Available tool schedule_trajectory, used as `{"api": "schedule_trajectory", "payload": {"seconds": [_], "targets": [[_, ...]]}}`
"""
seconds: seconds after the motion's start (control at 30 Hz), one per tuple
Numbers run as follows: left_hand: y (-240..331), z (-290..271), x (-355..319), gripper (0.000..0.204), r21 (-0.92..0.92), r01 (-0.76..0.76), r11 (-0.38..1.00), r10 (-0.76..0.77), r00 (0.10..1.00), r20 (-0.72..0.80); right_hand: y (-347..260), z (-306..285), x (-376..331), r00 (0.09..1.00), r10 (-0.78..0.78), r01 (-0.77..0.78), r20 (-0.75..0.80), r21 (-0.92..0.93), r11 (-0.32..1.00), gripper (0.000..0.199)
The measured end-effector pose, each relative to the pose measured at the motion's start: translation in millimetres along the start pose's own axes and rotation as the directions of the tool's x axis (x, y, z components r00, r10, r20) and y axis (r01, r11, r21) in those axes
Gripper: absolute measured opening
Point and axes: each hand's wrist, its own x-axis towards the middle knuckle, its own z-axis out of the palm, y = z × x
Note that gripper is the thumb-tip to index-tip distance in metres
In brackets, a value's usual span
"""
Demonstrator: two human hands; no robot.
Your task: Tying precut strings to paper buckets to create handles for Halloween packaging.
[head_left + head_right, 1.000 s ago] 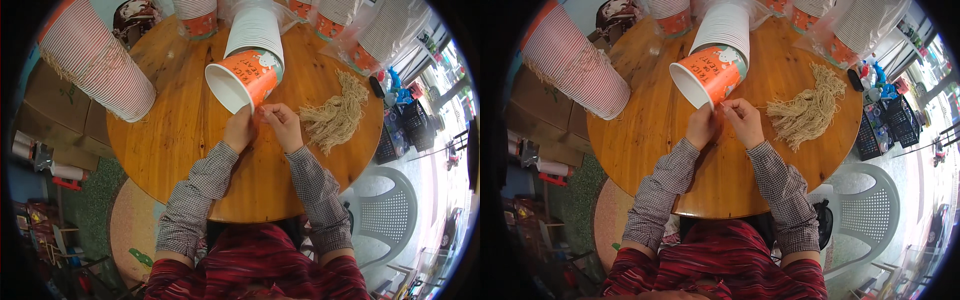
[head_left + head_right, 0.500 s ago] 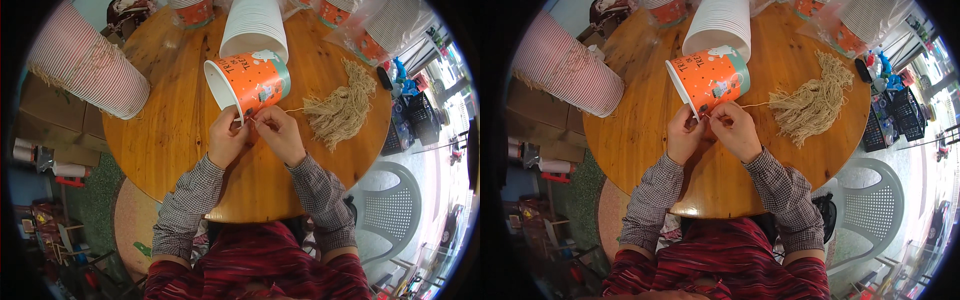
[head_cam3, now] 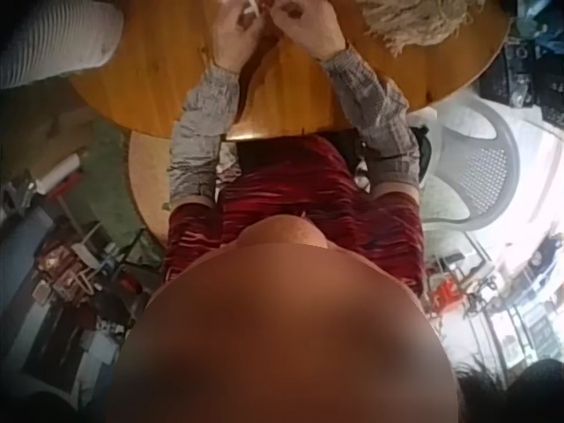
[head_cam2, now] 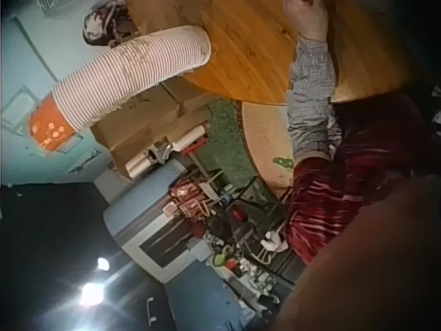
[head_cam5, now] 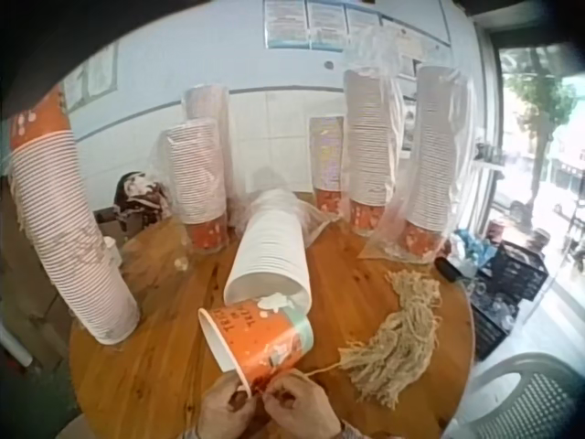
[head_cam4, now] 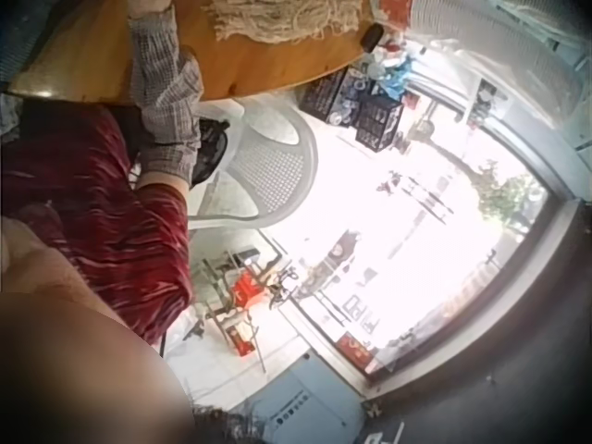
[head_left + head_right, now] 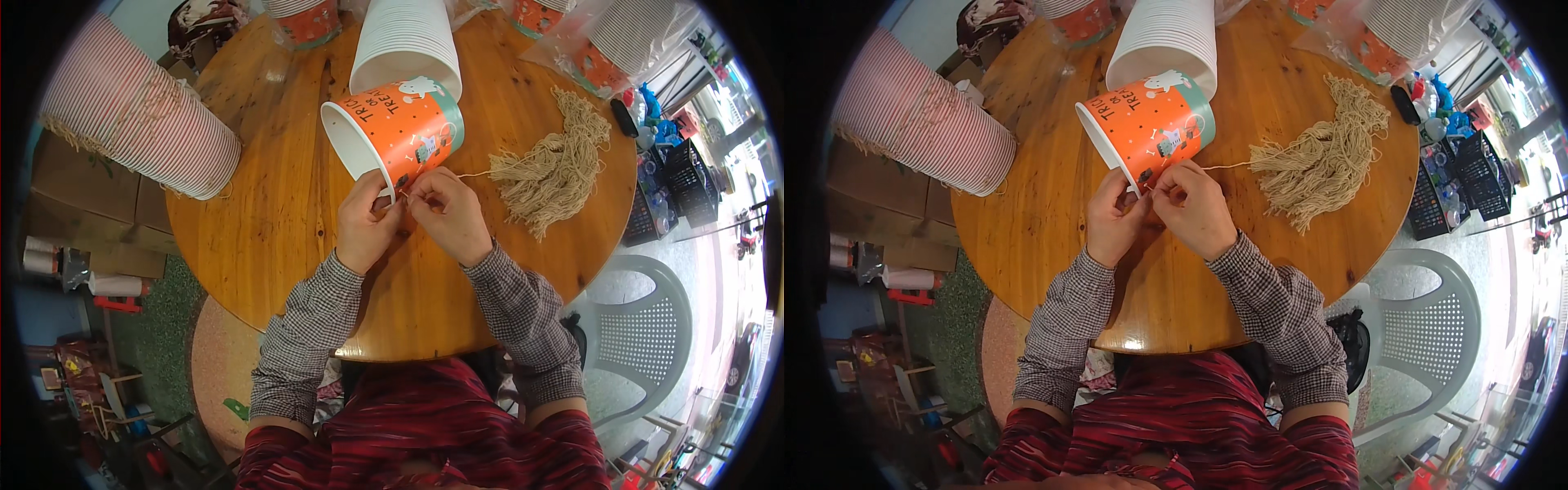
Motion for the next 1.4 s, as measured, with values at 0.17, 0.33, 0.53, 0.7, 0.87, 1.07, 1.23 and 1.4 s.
{"api": "schedule_trajectory", "payload": {"seconds": [0.17,0.33,0.53,0.7,0.87,1.07,1.23,1.4], "targets": [[0,0,0,0.036,0.014,-0.031,0.999,0.03,0.999,0.028,-2,0,0,1.0,-0.002,0.003,0.014,-0.018,1.0,0.008],[2,2,-1,0.035,0.035,-0.124,0.992,0.124,0.992,0.015,-5,-1,-1,1.0,-0.011,0.01,-0.009,-0.1,0.995,0.008],[5,-3,-4,0.023,0.054,-0.232,0.971,0.23,0.972,0.042,-8,-1,-1,0.997,-0.05,0.041,-0.059,-0.145,0.989,0.009],[-1,-6,-2,0.016,0.063,-0.048,0.997,0.045,0.998,0.044,-7,-4,0,0.998,-0.055,0.049,-0.035,-0.166,0.985,0.009],[-3,-10,0,0.012,0.099,-0.004,0.995,-0.006,0.995,0.101,-2,-14,3,0.991,-0.033,0.051,0.132,-0.133,0.99,0.009],[-1,-7,-1,0.008,0.211,-0.046,0.976,0.025,0.995,0.1,12,-22,12,0.951,-0.142,0.191,0.276,-0.159,0.969,0.012],[-11,-3,5,0.009,0.35,-0.078,0.933,0.049,0.995,0.09,24,-20,18,0.952,-0.192,0.244,0.238,-0.211,0.947,0.013],[-22,0,13,0.01,0.302,-0.107,0.947,0.091,0.994,0.066,28,-10,18,0.978,-0.081,0.113,0.192,-0.163,0.98,0.011]]}}
